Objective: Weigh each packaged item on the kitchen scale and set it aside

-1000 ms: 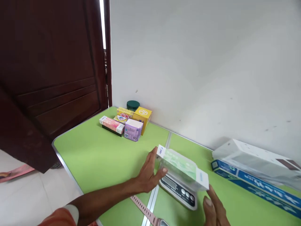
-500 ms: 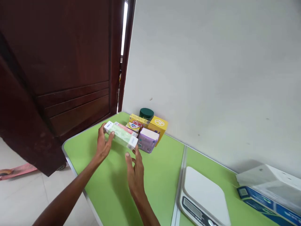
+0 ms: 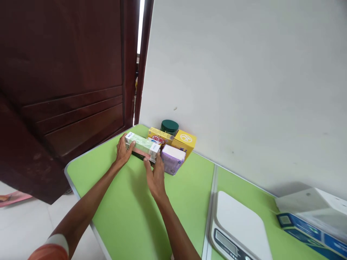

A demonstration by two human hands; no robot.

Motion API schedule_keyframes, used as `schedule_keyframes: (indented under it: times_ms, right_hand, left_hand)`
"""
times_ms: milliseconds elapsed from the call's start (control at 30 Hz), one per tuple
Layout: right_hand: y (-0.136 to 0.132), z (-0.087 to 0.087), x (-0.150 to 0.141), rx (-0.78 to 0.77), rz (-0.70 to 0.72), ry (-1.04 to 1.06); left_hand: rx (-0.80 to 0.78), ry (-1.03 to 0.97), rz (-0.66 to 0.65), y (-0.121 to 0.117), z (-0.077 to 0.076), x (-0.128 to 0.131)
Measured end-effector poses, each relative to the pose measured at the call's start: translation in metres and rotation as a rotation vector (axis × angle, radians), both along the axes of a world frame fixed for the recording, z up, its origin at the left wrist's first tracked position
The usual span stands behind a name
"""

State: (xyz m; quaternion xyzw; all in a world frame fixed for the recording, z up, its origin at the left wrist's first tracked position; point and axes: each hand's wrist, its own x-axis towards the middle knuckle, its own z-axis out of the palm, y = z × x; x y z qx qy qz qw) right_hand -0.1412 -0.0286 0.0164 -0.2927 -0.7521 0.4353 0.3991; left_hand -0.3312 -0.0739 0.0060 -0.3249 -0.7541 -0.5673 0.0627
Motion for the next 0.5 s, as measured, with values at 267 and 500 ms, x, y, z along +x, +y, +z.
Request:
schedule_keyframes:
  times_ms: [267,500]
  right_hand:
    - [-0.039,-0.007,0.148,0.259,0.111,0.000]
    - [0.022,0.000,0.337,0.245,-0.729,-0.039]
  left_hand:
    - [0.045,0.259,-0.056,-0.027,0.020,0.078]
    - [-0.019,0.246,-0.627,0.010,0.027,0.238]
